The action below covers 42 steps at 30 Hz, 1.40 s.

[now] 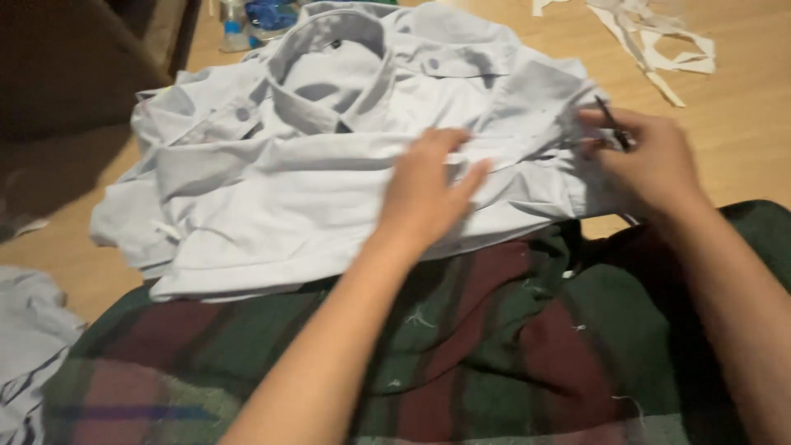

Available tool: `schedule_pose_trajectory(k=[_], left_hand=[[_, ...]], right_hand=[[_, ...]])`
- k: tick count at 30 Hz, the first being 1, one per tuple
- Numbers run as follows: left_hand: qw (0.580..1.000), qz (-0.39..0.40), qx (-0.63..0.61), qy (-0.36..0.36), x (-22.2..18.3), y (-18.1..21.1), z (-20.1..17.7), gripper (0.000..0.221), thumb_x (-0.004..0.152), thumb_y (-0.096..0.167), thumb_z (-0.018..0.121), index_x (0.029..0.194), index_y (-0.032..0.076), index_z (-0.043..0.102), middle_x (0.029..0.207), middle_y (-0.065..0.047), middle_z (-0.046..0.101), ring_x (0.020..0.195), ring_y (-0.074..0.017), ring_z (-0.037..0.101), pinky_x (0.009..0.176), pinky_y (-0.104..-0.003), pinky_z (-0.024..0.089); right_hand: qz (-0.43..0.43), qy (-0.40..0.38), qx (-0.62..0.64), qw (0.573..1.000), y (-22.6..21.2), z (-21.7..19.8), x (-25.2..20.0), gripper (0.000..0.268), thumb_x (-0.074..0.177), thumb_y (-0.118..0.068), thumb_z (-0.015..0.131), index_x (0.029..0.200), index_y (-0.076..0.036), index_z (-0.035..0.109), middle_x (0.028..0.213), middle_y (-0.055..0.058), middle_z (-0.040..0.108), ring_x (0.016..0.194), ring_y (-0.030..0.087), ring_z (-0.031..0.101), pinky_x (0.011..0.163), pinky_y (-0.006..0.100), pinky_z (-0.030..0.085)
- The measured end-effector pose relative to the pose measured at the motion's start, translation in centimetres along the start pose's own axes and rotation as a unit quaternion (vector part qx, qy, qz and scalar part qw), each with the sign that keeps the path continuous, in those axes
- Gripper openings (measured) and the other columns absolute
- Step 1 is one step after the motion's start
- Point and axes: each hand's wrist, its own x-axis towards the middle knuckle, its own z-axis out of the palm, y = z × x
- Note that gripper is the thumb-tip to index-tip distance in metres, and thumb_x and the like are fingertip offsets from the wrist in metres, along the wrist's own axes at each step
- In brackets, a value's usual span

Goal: Inspecting a uniform shirt, checking patches, trimming loose threads with scissors, and buttoning the garment.

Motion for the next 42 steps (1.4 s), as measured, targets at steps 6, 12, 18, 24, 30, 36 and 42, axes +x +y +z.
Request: schedule_pose_trajectory(k=[6, 12, 18, 24, 30, 36, 42], left_hand=[[0.984, -0.108, -0.132, -0.059, 5.1, 3.0, 10.0, 0.062, 0.085, 0.047, 0.066, 0.125, -0.001, 0.062, 0.115, -0.015, 0.070, 0.105, -0.0276, 0.069, 0.091, -0.038, 0.054], [0.894, -0.362, -0.189, -0.186, 6.4, -2.1, 15.0, 0.031, 0.091, 0.033, 0.061, 0.110, 0.015, 0.079, 0.090, 0.001, 0.076, 0.082, -0.0148, 0.067, 0.079, -0.030, 0.054], [0.849, -0.378, -0.333, -0.160, 5.9, -3.1, 15.9, 0.023, 0.100, 0.020, 0.056, 0.098, 0.006, 0.073, 0.073, 0.001, 0.058, 0.065, -0.0094, 0.046, 0.061, -0.025, 0.042], [0.834, -0.392, -0.367, -0.129, 5.7, -2.9, 16.2, 0.022, 0.097, 0.018, 0.057, 0.099, 0.004, 0.073, 0.077, 0.000, 0.060, 0.067, -0.0091, 0.048, 0.062, -0.023, 0.042], [0.869, -0.380, -0.284, -0.141, 4.9, -2.4, 16.1, 0.031, 0.098, 0.029, 0.057, 0.125, 0.022, 0.071, 0.103, 0.001, 0.079, 0.107, -0.0193, 0.070, 0.100, -0.036, 0.040], [0.974, -0.106, -0.117, -0.163, 3.0, 0.5, 10.5, 0.020, 0.103, 0.030, 0.058, 0.120, 0.037, 0.066, 0.126, 0.009, 0.057, 0.122, -0.0234, 0.064, 0.104, -0.054, 0.046], [0.994, -0.014, -0.082, -0.065, 3.6, 0.2, 5.0, 0.019, 0.097, 0.022, 0.068, 0.097, 0.006, 0.077, 0.123, -0.017, 0.060, 0.109, -0.0483, 0.067, 0.085, -0.059, 0.059]], right_hand=[[-0.026, -0.050, 0.068, 0.996, 0.5, 0.7, 1.4, 0.058, 0.079, -0.013, 0.086, 0.133, -0.002, 0.069, 0.110, 0.009, 0.075, 0.092, 0.018, 0.068, 0.083, 0.031, 0.052], [0.012, -0.057, 0.069, 0.996, 0.6, 2.5, 2.5, 0.046, 0.079, -0.017, 0.088, 0.124, -0.016, 0.078, 0.090, -0.001, 0.076, 0.075, 0.009, 0.064, 0.070, 0.025, 0.049], [0.006, -0.022, 0.040, 0.999, 1.3, 4.6, 3.3, 0.013, 0.088, -0.023, 0.089, 0.098, -0.017, 0.082, 0.067, -0.003, 0.062, 0.056, 0.010, 0.049, 0.051, 0.028, 0.035], [-0.076, -0.013, 0.090, 0.993, 2.5, 4.9, 2.7, 0.004, 0.098, 0.001, 0.066, 0.101, -0.002, 0.065, 0.089, 0.003, 0.064, 0.071, 0.015, 0.054, 0.067, 0.029, 0.044], [-0.019, -0.050, 0.092, 0.994, 4.3, 4.2, 1.9, 0.003, 0.105, -0.018, 0.069, 0.103, -0.016, 0.068, 0.093, 0.005, 0.063, 0.094, 0.026, 0.064, 0.085, 0.040, 0.050], [-0.103, -0.043, -0.072, 0.991, -3.6, 1.1, 0.2, 0.010, 0.102, -0.008, 0.066, 0.110, -0.003, 0.064, 0.131, 0.013, 0.053, 0.105, 0.054, 0.063, 0.086, 0.067, 0.052], [-0.054, -0.065, -0.118, 0.989, -5.9, 1.9, -0.7, 0.021, 0.086, -0.002, 0.065, 0.106, -0.009, 0.063, 0.117, 0.011, 0.057, 0.104, 0.050, 0.066, 0.085, 0.065, 0.054]])
